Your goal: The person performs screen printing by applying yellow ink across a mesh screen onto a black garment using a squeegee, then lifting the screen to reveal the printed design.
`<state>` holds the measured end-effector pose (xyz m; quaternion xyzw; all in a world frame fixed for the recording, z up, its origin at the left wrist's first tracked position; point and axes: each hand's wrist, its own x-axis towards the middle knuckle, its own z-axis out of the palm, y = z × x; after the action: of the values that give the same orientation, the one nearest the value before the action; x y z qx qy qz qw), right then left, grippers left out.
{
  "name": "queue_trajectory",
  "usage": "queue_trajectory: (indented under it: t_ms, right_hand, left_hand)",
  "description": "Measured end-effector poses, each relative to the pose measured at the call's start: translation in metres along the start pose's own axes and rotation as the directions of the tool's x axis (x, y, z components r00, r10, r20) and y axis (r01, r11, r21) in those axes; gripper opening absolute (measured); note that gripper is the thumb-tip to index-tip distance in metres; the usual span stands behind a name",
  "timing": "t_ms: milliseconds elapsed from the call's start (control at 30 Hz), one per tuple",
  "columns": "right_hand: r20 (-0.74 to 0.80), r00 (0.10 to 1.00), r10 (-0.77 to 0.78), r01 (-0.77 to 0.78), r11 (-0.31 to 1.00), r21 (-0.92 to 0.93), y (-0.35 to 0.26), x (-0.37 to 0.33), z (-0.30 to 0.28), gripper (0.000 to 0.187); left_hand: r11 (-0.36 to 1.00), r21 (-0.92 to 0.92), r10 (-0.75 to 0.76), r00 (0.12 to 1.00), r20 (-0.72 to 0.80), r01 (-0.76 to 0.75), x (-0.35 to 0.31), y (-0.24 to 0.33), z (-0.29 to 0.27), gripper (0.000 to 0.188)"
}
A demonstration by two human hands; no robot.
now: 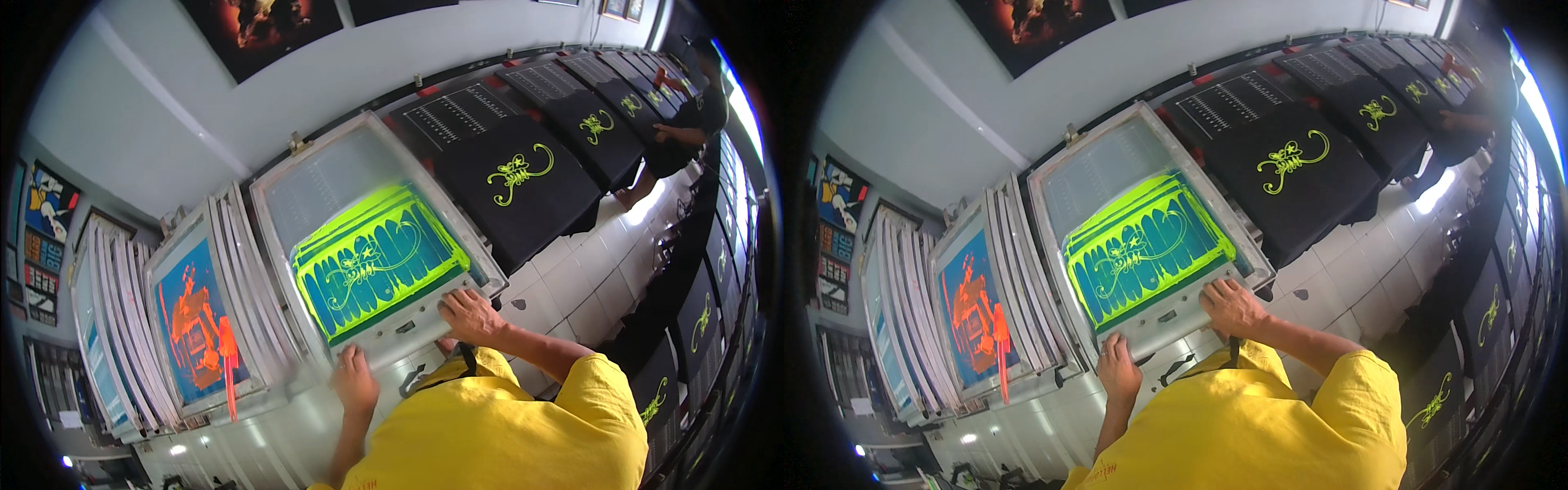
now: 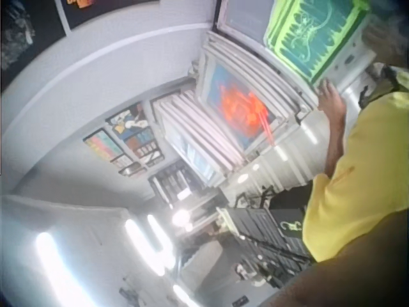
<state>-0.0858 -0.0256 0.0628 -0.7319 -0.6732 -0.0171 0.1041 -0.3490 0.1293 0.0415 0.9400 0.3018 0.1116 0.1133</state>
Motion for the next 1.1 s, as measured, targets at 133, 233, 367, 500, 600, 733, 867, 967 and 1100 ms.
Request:
queue_trajectory:
  t_ms: [133,233,367,500,600,733,867,967,1100]
  right_hand:
    - [0.036,0.999,0.023,-0.025,0.999,0.038,-0.003,-0.006,0.000,0.063]
    - [0.034,0.997,0.064,-0.070,0.979,0.192,-0.002,-0.004,-0.013,0.056]
    - [-0.103,0.956,0.276,-0.230,0.918,0.324,0.028,0.004,-0.003,0.042]
    - [-0.325,0.802,0.501,-0.430,0.862,0.268,0.076,0.017,0.004,0.032]
    - [-0.229,0.714,0.662,-0.610,0.748,0.261,0.093,0.012,0.019,0.031]
    - [-0.037,0.592,0.805,-0.718,0.549,0.428,0.102,0.008,0.037,0.033]
    - [0.008,0.522,0.853,-0.703,0.425,0.570,0.109,0.018,0.048,0.029]
    - [-0.043,0.542,0.839,-0.623,0.436,0.649,0.115,0.022,0.052,0.026]
    - [-0.080,0.525,0.847,-0.633,0.452,0.628,0.128,0.014,0.068,0.024]
  left_hand:
    - [0.998,-0.069,-0.003,1.000,-0.002,0.003,-0.007,0.003,0.004,0.045]
    - [0.992,-0.126,-0.012,0.992,0.122,0.027,-0.001,0.015,-0.028,0.046]
    - [0.876,-0.475,-0.055,0.995,0.080,0.087,0.001,-0.018,-0.034,0.048]
    - [0.940,-0.176,-0.320,0.932,-0.167,0.291,0.005,-0.059,-0.010,0.045]
    - [0.882,-0.147,-0.459,0.887,-0.051,0.448,0.005,-0.078,0.004,0.045]
    - [0.795,-0.110,-0.588,0.803,0.097,0.596,0.020,-0.068,-0.008,0.041]
    - [0.770,-0.063,-0.628,0.772,0.095,0.635,0.027,-0.070,-0.010,0.040]
    - [0.727,-0.005,-0.682,0.722,0.117,0.687,0.039,-0.069,-0.015,0.044]
    - [0.735,-0.007,-0.676,0.734,0.069,0.677,0.044,-0.078,-0.007,0.044]
